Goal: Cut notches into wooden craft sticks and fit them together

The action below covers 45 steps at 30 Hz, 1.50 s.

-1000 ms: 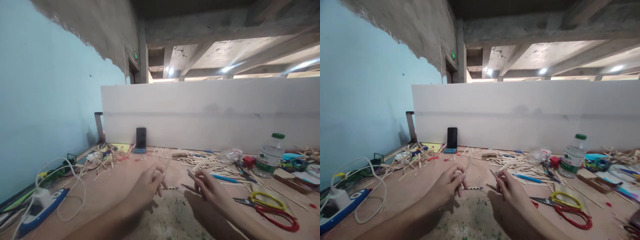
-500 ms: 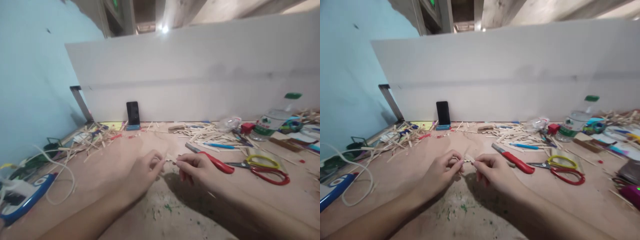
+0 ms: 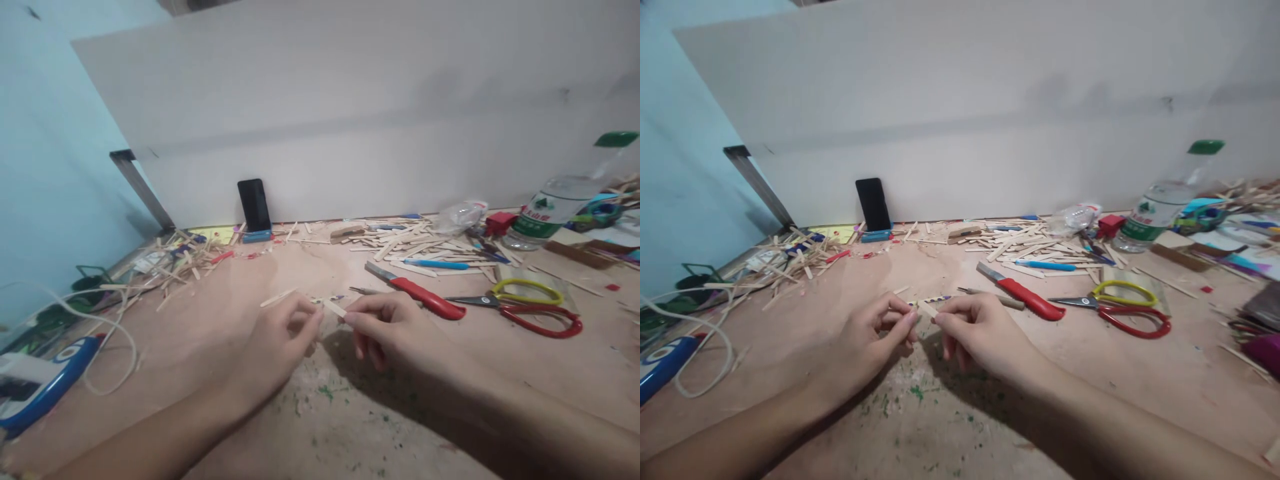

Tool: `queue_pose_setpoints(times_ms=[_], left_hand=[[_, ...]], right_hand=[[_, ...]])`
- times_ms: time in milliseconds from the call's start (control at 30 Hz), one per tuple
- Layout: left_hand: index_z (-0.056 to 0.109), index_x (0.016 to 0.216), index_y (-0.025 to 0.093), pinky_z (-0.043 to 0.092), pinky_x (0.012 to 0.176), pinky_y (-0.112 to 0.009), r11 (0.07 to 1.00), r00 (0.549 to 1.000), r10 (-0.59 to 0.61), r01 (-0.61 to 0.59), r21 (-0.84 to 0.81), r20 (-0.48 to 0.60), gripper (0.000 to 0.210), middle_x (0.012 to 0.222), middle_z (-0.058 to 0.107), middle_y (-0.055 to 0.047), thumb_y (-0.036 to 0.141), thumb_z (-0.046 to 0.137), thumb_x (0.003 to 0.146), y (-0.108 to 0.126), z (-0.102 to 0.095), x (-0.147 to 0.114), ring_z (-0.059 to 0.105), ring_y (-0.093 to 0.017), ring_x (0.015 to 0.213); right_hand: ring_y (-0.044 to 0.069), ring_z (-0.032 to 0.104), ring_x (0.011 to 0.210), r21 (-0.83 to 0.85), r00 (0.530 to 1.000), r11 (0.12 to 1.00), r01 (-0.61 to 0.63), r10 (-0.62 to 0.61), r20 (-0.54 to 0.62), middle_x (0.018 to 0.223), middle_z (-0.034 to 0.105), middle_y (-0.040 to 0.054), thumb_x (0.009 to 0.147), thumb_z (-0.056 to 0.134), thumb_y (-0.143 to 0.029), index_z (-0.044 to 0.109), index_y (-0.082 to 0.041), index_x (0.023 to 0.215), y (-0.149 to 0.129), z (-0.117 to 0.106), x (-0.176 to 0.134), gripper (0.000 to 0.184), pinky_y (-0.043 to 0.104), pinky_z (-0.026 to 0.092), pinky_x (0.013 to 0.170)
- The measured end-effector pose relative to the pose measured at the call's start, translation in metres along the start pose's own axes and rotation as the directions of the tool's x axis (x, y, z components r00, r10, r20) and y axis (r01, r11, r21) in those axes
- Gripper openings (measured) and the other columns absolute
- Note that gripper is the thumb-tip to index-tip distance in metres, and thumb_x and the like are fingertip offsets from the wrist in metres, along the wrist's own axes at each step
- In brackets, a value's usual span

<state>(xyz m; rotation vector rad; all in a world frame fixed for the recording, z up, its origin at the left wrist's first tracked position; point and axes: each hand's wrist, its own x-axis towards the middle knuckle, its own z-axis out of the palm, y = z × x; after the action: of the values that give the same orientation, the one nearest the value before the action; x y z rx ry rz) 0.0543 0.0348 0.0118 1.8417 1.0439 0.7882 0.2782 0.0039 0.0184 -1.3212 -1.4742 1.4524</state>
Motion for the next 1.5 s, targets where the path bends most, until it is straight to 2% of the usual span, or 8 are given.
queue_pose_setpoints(times_ms=[233,367,500,733,1067,1200,1367,1500], left_hand=[[0.072,0.106,0.016,0.064,0.071,-0.030,0.983,0.997,0.080,-0.079,0.165,0.004,0.036,0.084,0.071,0.001,0.050,0.069,0.115,-0.006,-0.004,0.002,0.070,-0.014,0.071],[0.074,0.107,0.017,0.066,0.085,-0.037,0.923,0.978,0.208,-0.203,0.327,0.019,0.032,0.095,0.074,-0.002,0.048,0.071,0.114,-0.016,-0.009,0.003,0.073,-0.017,0.085],[0.074,0.111,0.017,0.066,0.085,-0.037,0.859,0.955,0.289,-0.289,0.422,0.064,0.029,0.096,0.074,-0.002,0.045,0.069,0.115,-0.021,-0.010,-0.001,0.072,-0.017,0.084],[0.074,0.111,0.016,0.067,0.083,-0.035,0.817,0.936,0.341,-0.340,0.466,0.085,0.023,0.097,0.076,-0.002,0.038,0.067,0.117,-0.015,0.001,-0.005,0.074,-0.017,0.085],[0.075,0.115,0.018,0.068,0.089,-0.038,0.754,0.902,0.400,-0.424,0.502,0.161,0.024,0.102,0.077,-0.003,0.040,0.067,0.117,-0.021,-0.002,-0.010,0.075,-0.018,0.089],[0.075,0.114,0.017,0.067,0.083,-0.035,0.777,0.921,0.378,-0.369,0.510,0.091,0.027,0.100,0.076,-0.003,0.042,0.068,0.116,-0.018,-0.008,-0.003,0.074,-0.017,0.085],[0.074,0.111,0.015,0.067,0.076,-0.032,0.814,0.943,0.328,-0.253,0.523,-0.053,0.027,0.096,0.075,-0.001,0.041,0.071,0.115,-0.015,-0.020,0.009,0.073,-0.015,0.080],[0.074,0.110,0.015,0.067,0.079,-0.033,0.805,0.934,0.353,-0.271,0.528,-0.059,0.025,0.095,0.075,-0.001,0.040,0.072,0.115,-0.015,-0.021,0.008,0.074,-0.016,0.081]], right_hand=[[0.009,0.055,0.052,-0.029,1.000,1.000,0.002,-0.002,0.007,0.071,0.063,-0.0069,0.114,0.070,-0.050,0.069,-0.018,0.093,0.003,0.002,-0.001,0.038,0.023,0.049,0.050],[0.008,0.051,0.049,-0.058,0.999,0.997,0.042,-0.041,0.024,0.067,0.059,-0.0084,0.114,0.070,-0.050,0.066,-0.019,0.085,0.002,0.003,-0.005,0.042,0.022,0.046,0.048],[0.008,0.048,0.047,-0.079,0.998,0.995,0.060,-0.057,0.038,0.064,0.057,-0.0090,0.115,0.068,-0.051,0.066,-0.019,0.083,0.001,0.002,-0.008,0.045,0.022,0.044,0.047],[0.012,0.060,0.061,-0.096,0.988,0.985,0.140,-0.146,-0.051,0.075,0.065,-0.0050,0.113,0.069,-0.050,0.068,-0.019,0.086,0.008,0.011,-0.009,0.042,0.027,0.056,0.061],[0.013,0.064,0.065,-0.027,0.992,0.994,0.109,-0.111,-0.064,0.079,0.067,-0.0038,0.113,0.070,-0.051,0.070,-0.019,0.092,0.007,0.019,-0.005,0.038,0.030,0.058,0.065],[0.013,0.065,0.067,0.021,0.991,0.992,0.124,-0.123,-0.055,0.082,0.069,-0.0030,0.113,0.070,-0.051,0.072,-0.018,0.098,0.003,0.019,-0.004,0.036,0.030,0.059,0.066],[0.012,0.062,0.060,0.055,0.995,0.995,0.082,-0.085,0.048,0.079,0.069,-0.0040,0.113,0.069,-0.054,0.072,-0.018,0.099,0.009,0.011,-0.001,0.039,0.028,0.057,0.060],[0.011,0.060,0.057,0.125,0.993,0.991,0.041,-0.054,0.104,0.077,0.068,-0.0043,0.115,0.064,-0.059,0.072,-0.018,0.101,0.021,0.013,0.004,0.044,0.027,0.055,0.057]])
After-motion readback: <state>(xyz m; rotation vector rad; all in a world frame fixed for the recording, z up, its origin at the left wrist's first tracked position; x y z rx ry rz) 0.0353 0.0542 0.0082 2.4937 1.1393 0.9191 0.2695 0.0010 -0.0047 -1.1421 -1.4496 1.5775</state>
